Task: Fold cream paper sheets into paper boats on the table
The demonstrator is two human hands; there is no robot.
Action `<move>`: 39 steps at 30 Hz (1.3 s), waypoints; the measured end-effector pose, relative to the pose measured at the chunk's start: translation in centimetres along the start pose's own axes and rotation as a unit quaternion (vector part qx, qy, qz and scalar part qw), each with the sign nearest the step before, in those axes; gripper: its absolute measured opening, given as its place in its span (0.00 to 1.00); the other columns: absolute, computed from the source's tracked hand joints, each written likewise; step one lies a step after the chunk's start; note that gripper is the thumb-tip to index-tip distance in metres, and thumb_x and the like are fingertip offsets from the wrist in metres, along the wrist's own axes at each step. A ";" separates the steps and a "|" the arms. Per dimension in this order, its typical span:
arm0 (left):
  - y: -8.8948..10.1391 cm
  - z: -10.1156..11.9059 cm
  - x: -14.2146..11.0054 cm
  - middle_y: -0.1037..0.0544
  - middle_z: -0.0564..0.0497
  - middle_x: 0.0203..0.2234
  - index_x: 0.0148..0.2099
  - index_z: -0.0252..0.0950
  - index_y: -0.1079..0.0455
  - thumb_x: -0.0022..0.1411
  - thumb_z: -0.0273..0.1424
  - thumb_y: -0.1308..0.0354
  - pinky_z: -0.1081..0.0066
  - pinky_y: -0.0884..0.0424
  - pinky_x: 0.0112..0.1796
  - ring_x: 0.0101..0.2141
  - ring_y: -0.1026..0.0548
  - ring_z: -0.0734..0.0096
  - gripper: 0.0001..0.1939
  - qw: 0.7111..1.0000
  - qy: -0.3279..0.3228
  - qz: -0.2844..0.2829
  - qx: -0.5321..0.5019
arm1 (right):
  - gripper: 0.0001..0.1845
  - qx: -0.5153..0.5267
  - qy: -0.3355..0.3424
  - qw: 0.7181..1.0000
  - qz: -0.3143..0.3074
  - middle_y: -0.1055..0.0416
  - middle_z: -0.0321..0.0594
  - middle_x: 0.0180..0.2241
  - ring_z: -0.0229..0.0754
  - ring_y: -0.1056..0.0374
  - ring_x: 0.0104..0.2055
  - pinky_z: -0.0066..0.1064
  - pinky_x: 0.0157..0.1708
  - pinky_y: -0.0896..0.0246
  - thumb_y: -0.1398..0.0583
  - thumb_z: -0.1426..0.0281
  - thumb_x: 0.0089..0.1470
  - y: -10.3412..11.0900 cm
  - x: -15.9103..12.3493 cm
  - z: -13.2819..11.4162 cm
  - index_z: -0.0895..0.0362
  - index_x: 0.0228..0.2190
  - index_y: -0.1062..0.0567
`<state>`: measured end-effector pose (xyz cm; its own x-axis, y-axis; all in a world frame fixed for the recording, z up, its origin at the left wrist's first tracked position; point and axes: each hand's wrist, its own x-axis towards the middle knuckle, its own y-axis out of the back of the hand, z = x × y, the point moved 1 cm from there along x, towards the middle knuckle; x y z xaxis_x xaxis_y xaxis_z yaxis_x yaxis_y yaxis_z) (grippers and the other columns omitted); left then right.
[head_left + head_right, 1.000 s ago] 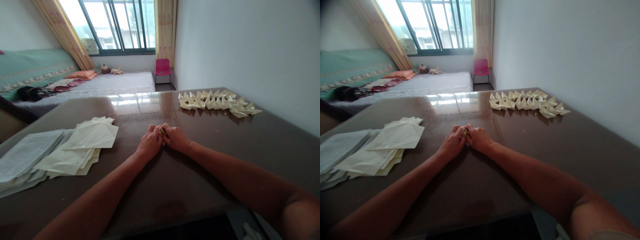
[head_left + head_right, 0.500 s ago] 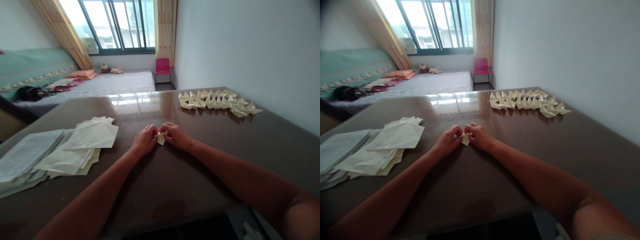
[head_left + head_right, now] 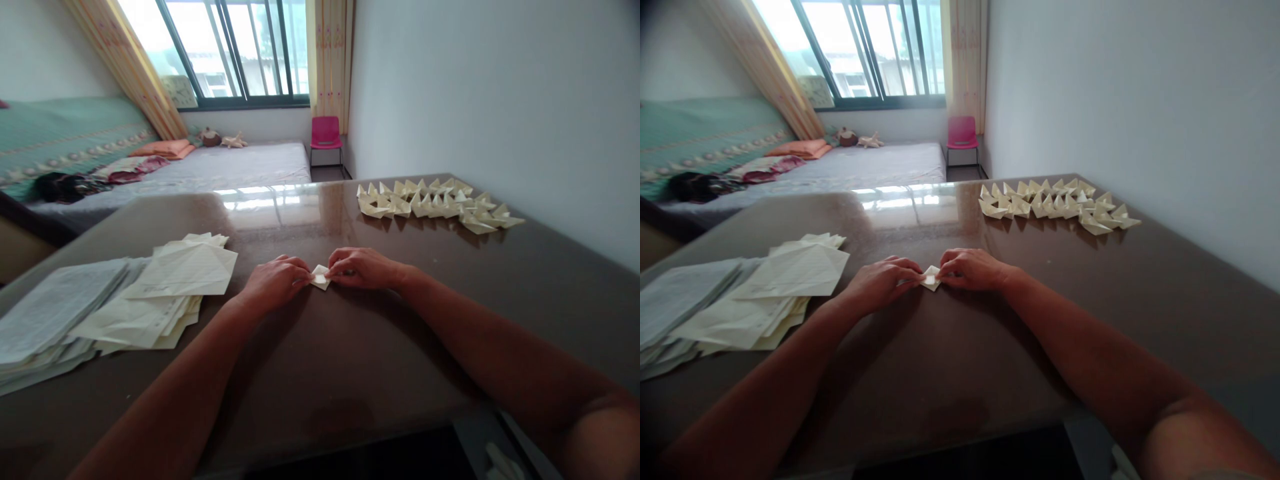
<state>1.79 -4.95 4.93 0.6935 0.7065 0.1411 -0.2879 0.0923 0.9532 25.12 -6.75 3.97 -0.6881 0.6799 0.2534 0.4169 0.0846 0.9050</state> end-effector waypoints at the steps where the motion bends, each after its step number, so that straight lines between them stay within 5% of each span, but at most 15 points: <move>1: 0.0 0.2 0.0 0.22 0.56 0.41 0.38 0.50 0.23 0.61 0.41 0.48 0.74 0.34 0.36 0.42 0.29 0.66 0.12 1.000 0.000 0.000 0.007 | 0.11 0.010 -0.006 1.000 0.004 0.28 0.38 0.40 0.37 0.31 0.37 0.27 0.38 0.42 0.43 0.64 0.58 -0.2 0.1 0.0 0.51 0.37 0.21; 11: -1.9 0.6 0.7 0.24 0.49 0.35 0.39 0.39 0.26 0.64 0.32 0.51 0.69 0.32 0.40 0.38 0.27 0.66 0.12 0.998 -0.041 0.045 0.013 | 0.09 0.073 -0.066 0.993 0.067 0.29 0.37 0.36 0.33 0.33 0.32 0.25 0.34 0.43 0.40 0.64 0.56 -2.4 0.9 0.5 0.54 0.36 0.22; 19: -1.1 1.8 -0.1 0.22 0.49 0.40 0.46 0.44 0.25 0.61 0.24 0.52 0.67 0.31 0.42 0.43 0.27 0.63 0.17 0.997 -0.068 -0.014 0.038 | 0.13 -0.036 0.001 0.999 -0.027 0.29 0.40 0.42 0.39 0.32 0.41 0.28 0.40 0.41 0.44 0.72 0.57 -0.4 0.5 -1.6 0.51 0.41 0.22; 27: -1.7 5.5 0.1 0.25 0.37 0.42 0.42 0.29 0.25 0.58 0.21 0.48 0.60 0.29 0.38 0.42 0.29 0.53 0.13 0.976 -0.047 -0.099 0.188 | 0.18 -0.197 -0.021 0.975 -0.100 0.31 0.51 0.45 0.46 0.35 0.46 0.36 0.42 0.38 0.47 0.75 0.59 -0.9 0.6 -5.2 0.61 0.51 0.31; 33: -1.8 4.5 0.1 0.24 0.40 0.41 0.42 0.29 0.25 0.60 0.23 0.48 0.64 0.30 0.44 0.43 0.30 0.57 0.11 0.983 -0.067 -0.077 0.151 | 0.16 -0.229 -0.080 0.961 -0.134 0.32 0.55 0.48 0.49 0.34 0.46 0.38 0.40 0.35 0.47 0.76 0.57 -1.6 1.8 -6.8 0.63 0.47 0.29; 39: -2.2 2.2 0.3 0.24 0.46 0.41 0.43 0.36 0.26 0.64 0.27 0.49 0.68 0.30 0.42 0.42 0.30 0.62 0.11 0.994 -0.046 -0.034 0.098 | 0.14 -0.191 -0.072 0.972 -0.113 0.30 0.52 0.46 0.47 0.34 0.47 0.36 0.44 0.37 0.48 0.73 0.61 -2.1 2.8 -4.5 0.62 0.45 0.27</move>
<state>4.07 -6.53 3.44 0.7672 0.6351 0.0899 -0.1108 -0.0068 0.9938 19.67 -8.34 4.32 -0.6352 0.7723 0.0080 -0.0047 -0.0143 0.9999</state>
